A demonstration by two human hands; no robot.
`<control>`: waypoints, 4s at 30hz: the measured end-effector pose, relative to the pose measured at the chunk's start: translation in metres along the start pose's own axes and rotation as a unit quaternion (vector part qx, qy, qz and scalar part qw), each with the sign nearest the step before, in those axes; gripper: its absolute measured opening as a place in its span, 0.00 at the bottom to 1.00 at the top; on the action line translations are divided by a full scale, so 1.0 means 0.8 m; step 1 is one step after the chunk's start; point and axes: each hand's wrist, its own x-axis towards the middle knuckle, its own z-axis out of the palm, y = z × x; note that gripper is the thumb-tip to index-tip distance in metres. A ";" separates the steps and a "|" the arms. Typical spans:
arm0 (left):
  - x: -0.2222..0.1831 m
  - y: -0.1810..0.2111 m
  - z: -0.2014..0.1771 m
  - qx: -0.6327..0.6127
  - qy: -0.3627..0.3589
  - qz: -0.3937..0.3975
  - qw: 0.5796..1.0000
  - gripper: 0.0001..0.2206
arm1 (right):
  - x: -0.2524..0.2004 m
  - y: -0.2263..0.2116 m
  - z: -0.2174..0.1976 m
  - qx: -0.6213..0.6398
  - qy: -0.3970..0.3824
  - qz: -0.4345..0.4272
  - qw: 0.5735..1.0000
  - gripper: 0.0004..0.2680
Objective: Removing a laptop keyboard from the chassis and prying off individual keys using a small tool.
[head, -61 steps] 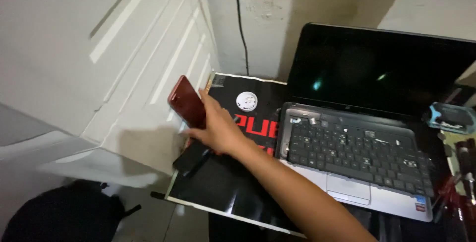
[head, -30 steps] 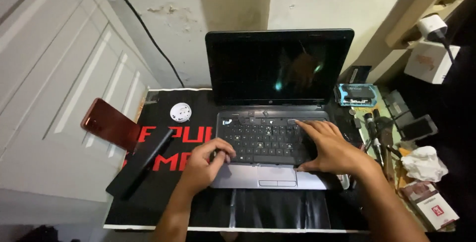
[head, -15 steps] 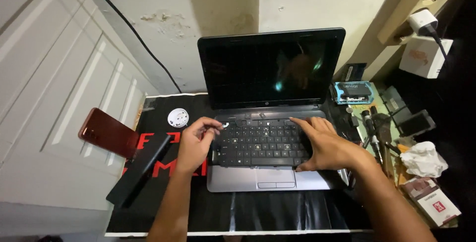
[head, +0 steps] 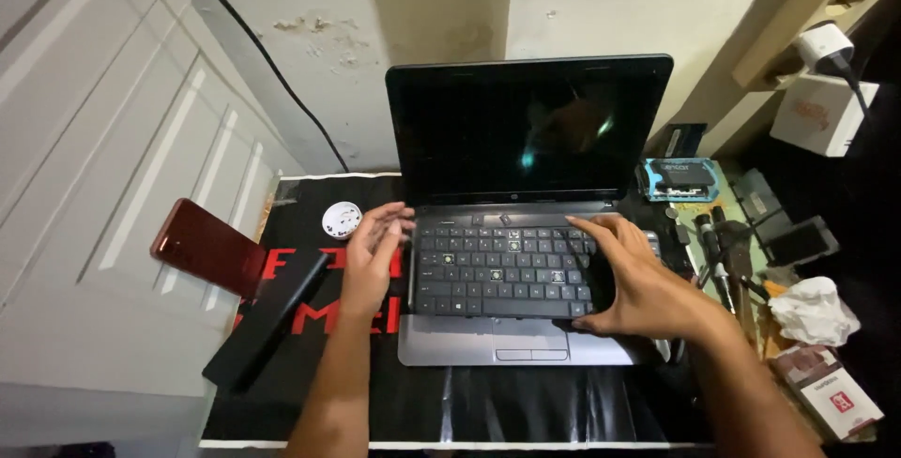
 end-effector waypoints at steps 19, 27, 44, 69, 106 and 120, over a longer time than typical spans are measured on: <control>-0.015 0.003 0.019 -0.238 0.034 -0.210 0.948 0.09 | 0.034 -0.013 0.026 -0.062 0.135 -0.144 0.978 0.44; -0.011 -0.024 0.001 -0.265 0.070 -0.205 0.940 0.09 | 0.048 0.022 0.031 0.170 0.382 -0.100 0.903 0.16; -0.011 0.005 0.002 -0.244 0.128 -0.213 0.937 0.12 | 0.041 0.000 0.034 0.472 0.346 0.077 0.807 0.12; -0.005 0.020 -0.019 -0.285 0.008 -0.198 0.938 0.23 | 0.038 0.071 0.054 0.589 0.291 0.059 0.751 0.13; -0.001 0.016 -0.028 -0.538 0.167 -0.111 0.819 0.17 | 0.083 0.041 0.019 0.014 0.146 0.051 0.988 0.08; -0.003 -0.011 -0.033 -0.397 0.082 -0.099 0.909 0.22 | 0.080 0.028 0.021 0.008 0.157 0.024 0.987 0.10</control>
